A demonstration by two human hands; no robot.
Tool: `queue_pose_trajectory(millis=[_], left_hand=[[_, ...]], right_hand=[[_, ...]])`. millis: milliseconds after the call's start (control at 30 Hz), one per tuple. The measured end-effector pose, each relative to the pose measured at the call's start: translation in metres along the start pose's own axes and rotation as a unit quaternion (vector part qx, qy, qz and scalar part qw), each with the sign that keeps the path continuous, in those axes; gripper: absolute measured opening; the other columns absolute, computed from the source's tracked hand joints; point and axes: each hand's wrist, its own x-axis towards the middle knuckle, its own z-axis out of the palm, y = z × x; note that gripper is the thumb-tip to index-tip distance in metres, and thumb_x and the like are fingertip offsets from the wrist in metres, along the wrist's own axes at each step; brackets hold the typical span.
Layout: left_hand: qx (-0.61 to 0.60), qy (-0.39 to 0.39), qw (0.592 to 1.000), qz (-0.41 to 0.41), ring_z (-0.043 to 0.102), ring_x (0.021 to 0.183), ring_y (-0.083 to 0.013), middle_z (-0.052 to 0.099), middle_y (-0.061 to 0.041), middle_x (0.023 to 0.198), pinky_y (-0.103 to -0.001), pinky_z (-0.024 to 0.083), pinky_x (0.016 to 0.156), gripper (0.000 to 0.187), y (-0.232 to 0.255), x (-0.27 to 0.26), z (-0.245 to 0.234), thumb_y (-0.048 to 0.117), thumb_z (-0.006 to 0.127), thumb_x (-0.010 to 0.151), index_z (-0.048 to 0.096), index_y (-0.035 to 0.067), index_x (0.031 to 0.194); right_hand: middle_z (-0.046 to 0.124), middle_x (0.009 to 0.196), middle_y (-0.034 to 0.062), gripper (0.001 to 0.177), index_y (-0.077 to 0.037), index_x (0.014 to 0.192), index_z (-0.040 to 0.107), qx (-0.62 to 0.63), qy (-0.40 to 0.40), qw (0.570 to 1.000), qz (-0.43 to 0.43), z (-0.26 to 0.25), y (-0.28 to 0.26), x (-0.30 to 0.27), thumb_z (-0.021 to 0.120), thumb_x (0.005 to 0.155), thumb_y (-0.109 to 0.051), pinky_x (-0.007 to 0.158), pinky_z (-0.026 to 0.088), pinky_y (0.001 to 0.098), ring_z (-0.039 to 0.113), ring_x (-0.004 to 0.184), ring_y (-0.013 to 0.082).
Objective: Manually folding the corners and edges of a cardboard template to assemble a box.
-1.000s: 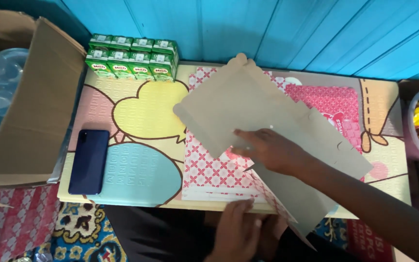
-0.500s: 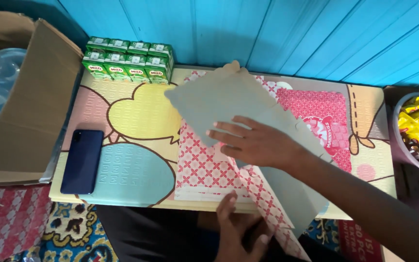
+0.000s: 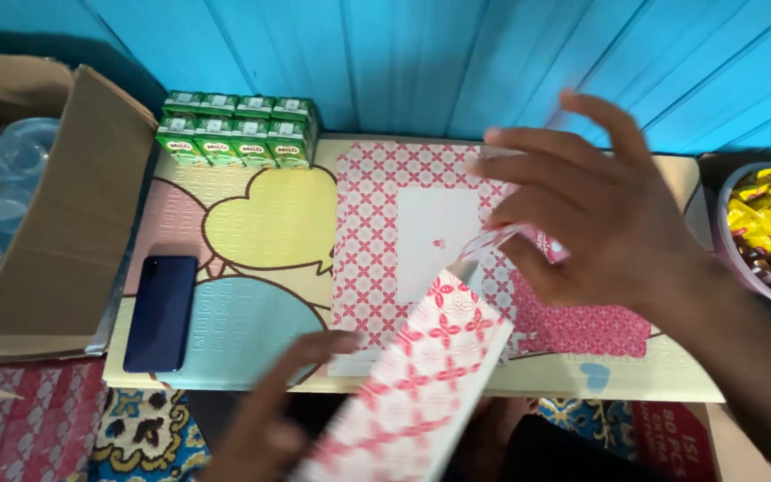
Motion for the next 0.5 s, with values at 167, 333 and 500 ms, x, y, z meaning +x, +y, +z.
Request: queue_pose_trajectory(millis=[167, 333, 500], left_hand=[[-0.082, 0.142, 0.986, -0.029, 0.067, 0.081, -0.0165, 0.067, -0.008, 0.140, -0.028, 0.045, 0.071, 0.058, 0.011, -0.052, -0.058, 0.024, 0.055, 0.078, 0.068, 0.009, 0.132], [-0.073, 0.327, 0.931, 0.144, 0.070, 0.129, -0.0338, 0.067, -0.014, 0.137, -0.041, 0.057, 0.116, 0.078, -0.007, -0.004, -0.112, 0.077, 0.048, 0.100, 0.062, 0.009, 0.136], [0.099, 0.507, 0.845, 0.139, 0.069, 0.123, -0.0203, 0.068, -0.008, 0.131, -0.032, 0.057, 0.111, 0.028, -0.061, -0.001, -0.104, 0.019, 0.046, 0.108, 0.063, 0.010, 0.129]], right_hand=[[0.072, 0.084, -0.0013, 0.011, -0.005, 0.091, 0.067, 0.074, 0.011, 0.995, 0.072, -0.029, -0.009, -0.013, 0.071, 0.099, -0.012, 0.100, 0.058, 0.0533, 0.066, 0.070, 0.0187], [0.057, 0.057, 0.0025, 0.035, -0.006, 0.076, 0.063, 0.125, -0.097, 0.899, 0.408, -0.050, 0.000, -0.037, 0.072, 0.095, -0.033, 0.053, 0.033, 0.0321, 0.048, 0.050, 0.0128], [0.057, 0.091, 0.0042, 0.039, -0.008, 0.103, 0.061, 0.201, -0.163, 0.758, 0.599, -0.004, 0.036, -0.071, 0.066, 0.095, -0.045, 0.077, 0.035, 0.0349, 0.053, 0.087, 0.0172]])
